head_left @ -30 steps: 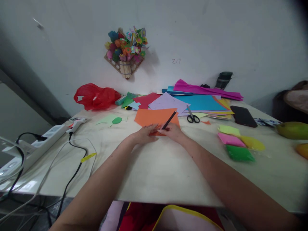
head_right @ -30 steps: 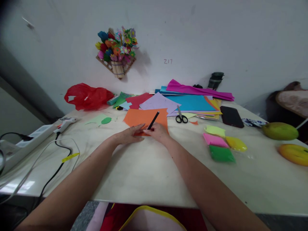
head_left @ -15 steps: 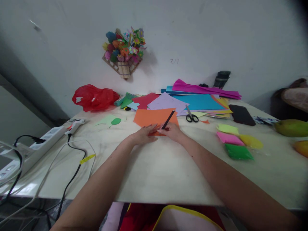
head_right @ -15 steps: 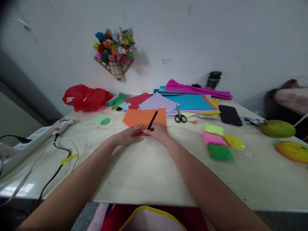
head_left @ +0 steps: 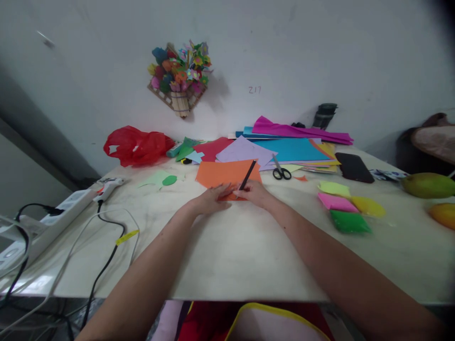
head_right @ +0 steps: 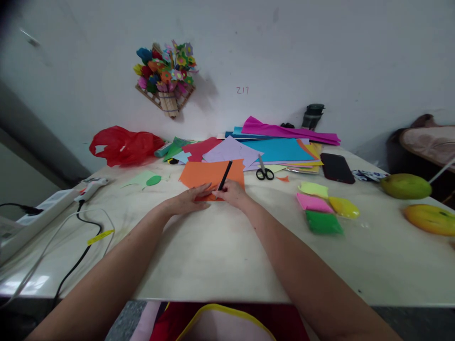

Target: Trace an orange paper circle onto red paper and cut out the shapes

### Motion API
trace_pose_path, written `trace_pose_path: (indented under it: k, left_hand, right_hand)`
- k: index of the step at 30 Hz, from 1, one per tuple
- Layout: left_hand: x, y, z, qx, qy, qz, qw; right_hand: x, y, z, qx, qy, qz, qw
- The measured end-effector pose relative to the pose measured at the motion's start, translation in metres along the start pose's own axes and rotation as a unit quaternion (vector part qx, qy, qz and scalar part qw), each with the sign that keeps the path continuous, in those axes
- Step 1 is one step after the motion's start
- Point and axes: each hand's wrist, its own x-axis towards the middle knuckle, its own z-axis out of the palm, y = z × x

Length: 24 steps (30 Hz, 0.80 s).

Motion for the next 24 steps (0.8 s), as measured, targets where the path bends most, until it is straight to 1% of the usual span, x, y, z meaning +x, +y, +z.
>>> trace_pose_path:
  k: [3, 9, 13, 14, 19, 24]
  left_hand:
    - [0.001, 0.000, -0.001, 0.001, -0.030, 0.002, 1.000]
    - [0.001, 0.000, -0.003, 0.002, -0.051, 0.028, 0.998]
    - [0.001, -0.002, -0.003, 0.012, -0.051, -0.014, 0.999]
    - [0.001, -0.002, -0.003, 0.013, -0.054, -0.014, 0.998]
    - [0.004, -0.008, 0.000, 0.010, -0.071, 0.046, 0.996]
    - [0.004, -0.010, 0.001, 0.007, -0.070, 0.053, 0.996]
  right_hand:
    - [0.000, 0.000, -0.002, 0.000, -0.010, 0.004, 1.000]
    - [0.001, 0.001, -0.006, -0.007, -0.008, 0.005, 1.000]
    - [0.002, 0.001, -0.008, -0.013, -0.004, 0.018, 1.000]
    - [0.002, 0.002, -0.008, -0.010, -0.005, 0.018, 1.000]
    - [0.003, 0.007, -0.009, 0.009, -0.010, 0.020, 1.000]
    - [0.003, 0.009, -0.011, 0.017, -0.005, 0.027, 0.999]
